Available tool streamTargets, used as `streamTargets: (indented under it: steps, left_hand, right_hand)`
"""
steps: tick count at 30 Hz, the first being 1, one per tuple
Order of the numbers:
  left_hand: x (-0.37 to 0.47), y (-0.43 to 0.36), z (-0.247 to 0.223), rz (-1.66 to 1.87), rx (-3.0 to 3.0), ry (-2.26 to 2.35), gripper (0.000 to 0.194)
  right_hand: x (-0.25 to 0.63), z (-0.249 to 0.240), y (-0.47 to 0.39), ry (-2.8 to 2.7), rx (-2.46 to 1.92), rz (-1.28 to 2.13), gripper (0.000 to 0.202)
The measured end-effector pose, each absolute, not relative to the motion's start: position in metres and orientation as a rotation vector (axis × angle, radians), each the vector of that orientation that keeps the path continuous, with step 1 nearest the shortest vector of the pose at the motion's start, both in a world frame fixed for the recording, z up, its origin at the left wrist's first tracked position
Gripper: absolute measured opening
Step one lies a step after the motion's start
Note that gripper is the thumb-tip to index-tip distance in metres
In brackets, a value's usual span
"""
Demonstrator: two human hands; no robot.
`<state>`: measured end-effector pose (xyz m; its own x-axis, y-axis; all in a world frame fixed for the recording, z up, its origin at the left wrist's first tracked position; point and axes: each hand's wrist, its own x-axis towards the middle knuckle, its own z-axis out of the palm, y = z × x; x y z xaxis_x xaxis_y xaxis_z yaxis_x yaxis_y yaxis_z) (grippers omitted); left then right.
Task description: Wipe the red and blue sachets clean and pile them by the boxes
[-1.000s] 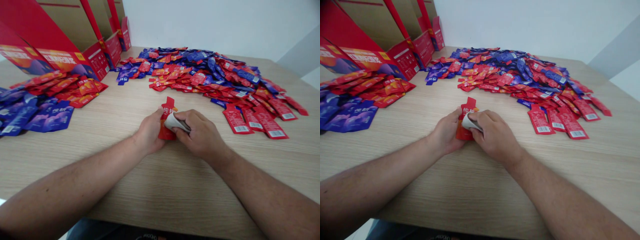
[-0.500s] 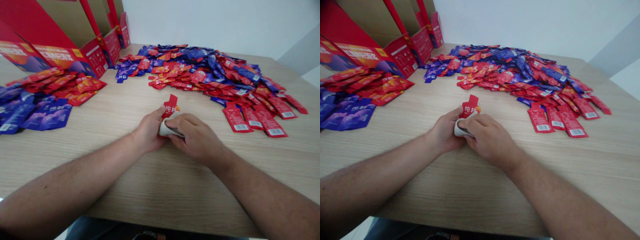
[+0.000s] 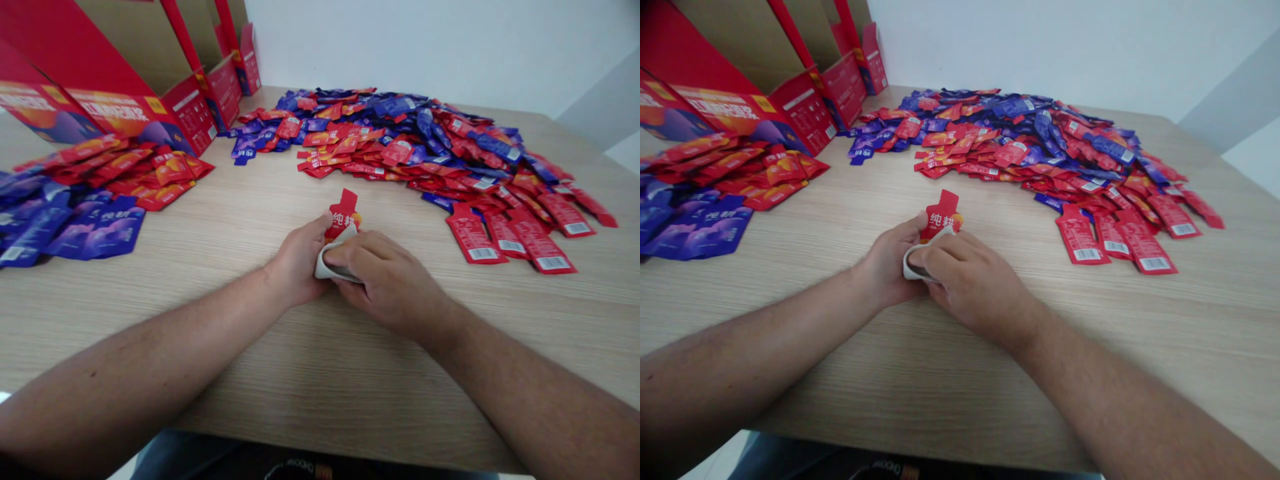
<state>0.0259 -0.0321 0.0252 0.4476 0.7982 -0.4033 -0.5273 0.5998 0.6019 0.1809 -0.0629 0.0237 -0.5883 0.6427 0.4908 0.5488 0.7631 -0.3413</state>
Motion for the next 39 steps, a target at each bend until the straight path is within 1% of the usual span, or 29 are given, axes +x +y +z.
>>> streamTargets:
  steps: [5, 10, 14, 18, 23, 27, 32, 36, 39]
  left_hand:
    - [0.0262, -0.0312, 0.0237, 0.924, 0.437, 0.708, 0.048]
    - [0.0264, -0.0317, 0.0263, 0.865, 0.435, 0.724, 0.052]
    - [0.0276, -0.0316, 0.0277, 0.936, 0.427, 0.735, 0.051]
    - [0.0270, -0.0328, 0.0283, 0.883, 0.427, 0.743, 0.051]
    - [0.0267, -0.0322, 0.0268, 0.937, 0.438, 0.729, 0.047]
    - [0.0260, -0.0325, 0.0260, 0.890, 0.441, 0.746, 0.048]
    - [0.0259, -0.0318, 0.0264, 0.940, 0.422, 0.734, 0.047]
    - [0.0260, -0.0332, 0.0277, 0.908, 0.432, 0.754, 0.045]
    - [0.0265, -0.0333, 0.0276, 0.939, 0.427, 0.740, 0.044]
  right_hand:
    - [0.1805, 0.0236, -0.0624, -2.279, -1.047, 0.171, 0.030]
    - [0.1798, 0.0241, -0.0634, -2.344, -0.920, 0.219, 0.025]
    - [0.1808, 0.0237, -0.0621, -2.278, -1.048, 0.203, 0.029]
    - [0.1796, 0.0218, -0.0630, -2.324, -0.929, 0.229, 0.027]
    - [0.1797, 0.0210, -0.0629, -2.257, -1.061, 0.226, 0.032]
    - [0.1793, 0.0216, -0.0639, -2.313, -0.932, 0.244, 0.028]
    - [0.1819, 0.0199, -0.0611, -2.254, -1.066, 0.214, 0.031]
    - [0.1811, 0.0209, -0.0620, -2.322, -0.953, 0.244, 0.028]
    - [0.1806, 0.0214, -0.0623, -2.280, -1.029, 0.230, 0.030]
